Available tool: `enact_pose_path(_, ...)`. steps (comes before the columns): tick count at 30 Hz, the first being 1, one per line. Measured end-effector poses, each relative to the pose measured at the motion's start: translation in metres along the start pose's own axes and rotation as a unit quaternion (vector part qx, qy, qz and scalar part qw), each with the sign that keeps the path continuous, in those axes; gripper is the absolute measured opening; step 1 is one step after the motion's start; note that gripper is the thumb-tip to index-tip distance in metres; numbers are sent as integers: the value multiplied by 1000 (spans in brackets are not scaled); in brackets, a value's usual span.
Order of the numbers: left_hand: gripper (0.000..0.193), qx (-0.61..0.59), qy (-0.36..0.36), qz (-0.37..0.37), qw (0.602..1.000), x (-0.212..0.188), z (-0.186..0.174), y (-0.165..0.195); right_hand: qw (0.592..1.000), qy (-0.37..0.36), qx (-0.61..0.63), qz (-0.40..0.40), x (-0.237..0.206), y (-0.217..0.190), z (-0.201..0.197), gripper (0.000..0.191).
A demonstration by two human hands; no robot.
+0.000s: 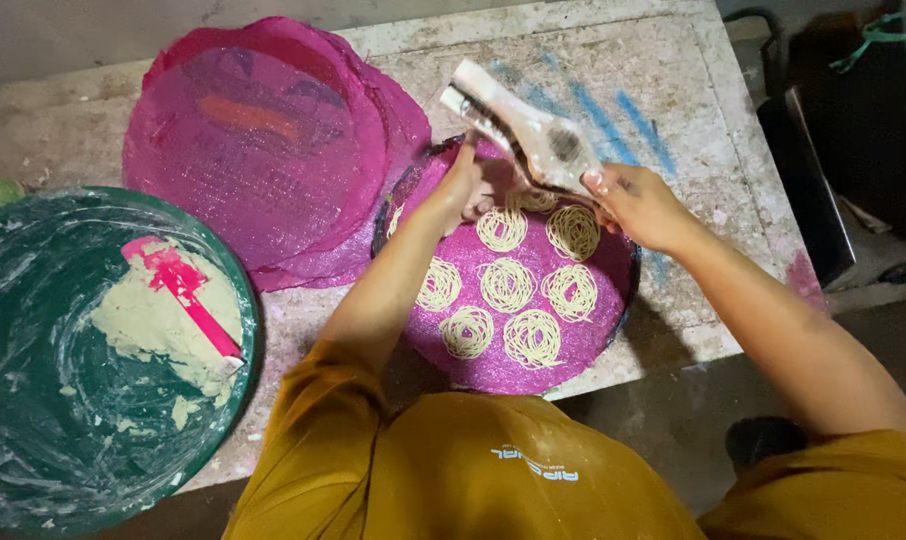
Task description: The person scoops dough from a green bowl using a pink spatula and loads it into a white manual noodle press. They then press the dough through the tool to form spiral noodle shapes onto a pink tray. The person repeats this process, filling the tray with multiple noodle spirals.
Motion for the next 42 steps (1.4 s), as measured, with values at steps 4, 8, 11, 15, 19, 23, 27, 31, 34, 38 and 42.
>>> enact_pose_path(4, 75, 185, 5, 124, 975, -27, -6, 7, 999, 52, 16, 2, 4, 11, -9, 48)
enact_pose_path(8, 67, 516, 146, 253, 805, -86, -11, 25, 996, 53, 66, -14, -1, 13, -11, 50)
enact_pose_path(11, 61, 368, 119, 308, 870, -112, -19, 40, 999, 9, 35, -12, -5, 10, 4, 53)
enact_pose_path(15, 62, -339, -36, 289, 895, -110, -38, 58, 984, -178, -17, -20, -7, -12, 59, 70)
enact_pose_path(19, 59, -488, -239, 397, 740, -124, -36, 106, 978, -203, -22, 36, 4, -31, 82, 72)
enact_pose_path(23, 57, -526, -169, 388, 738, -102, -72, 99, 983, -82, -158, 30, 19, -56, 82, 62)
enact_pose_path(27, 53, -519, -142, 375, 755, -90, -86, 80, 983, -98, -153, 8, 12, -72, 98, 68)
enact_pose_path(31, 52, -561, -112, 372, 731, -78, -77, 75, 969, -95, -229, 27, 13, -77, 76, 69)
enact_pose_path(34, 52, -539, -99, 389, 740, -78, -80, 98, 968, -37, -244, -42, 18, -98, 67, 64)
enact_pose_path(38, 54, -524, -79, 378, 759, -89, -91, 106, 976, -61, -198, -73, 17, -103, 87, 61)
enact_pose_path(42, 51, -548, -39, 360, 754, -87, -88, 88, 979, -91, -177, 30, 15, -79, 84, 59)
Point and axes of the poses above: each hand's wrist, its own x-axis towards the middle knuckle, its own z-axis out of the palm, y = z × x, the point moved 10 cm from there along x, towards the middle knuckle, and after that the axes turned 2 degrees about -y, right-handed, at the moved point
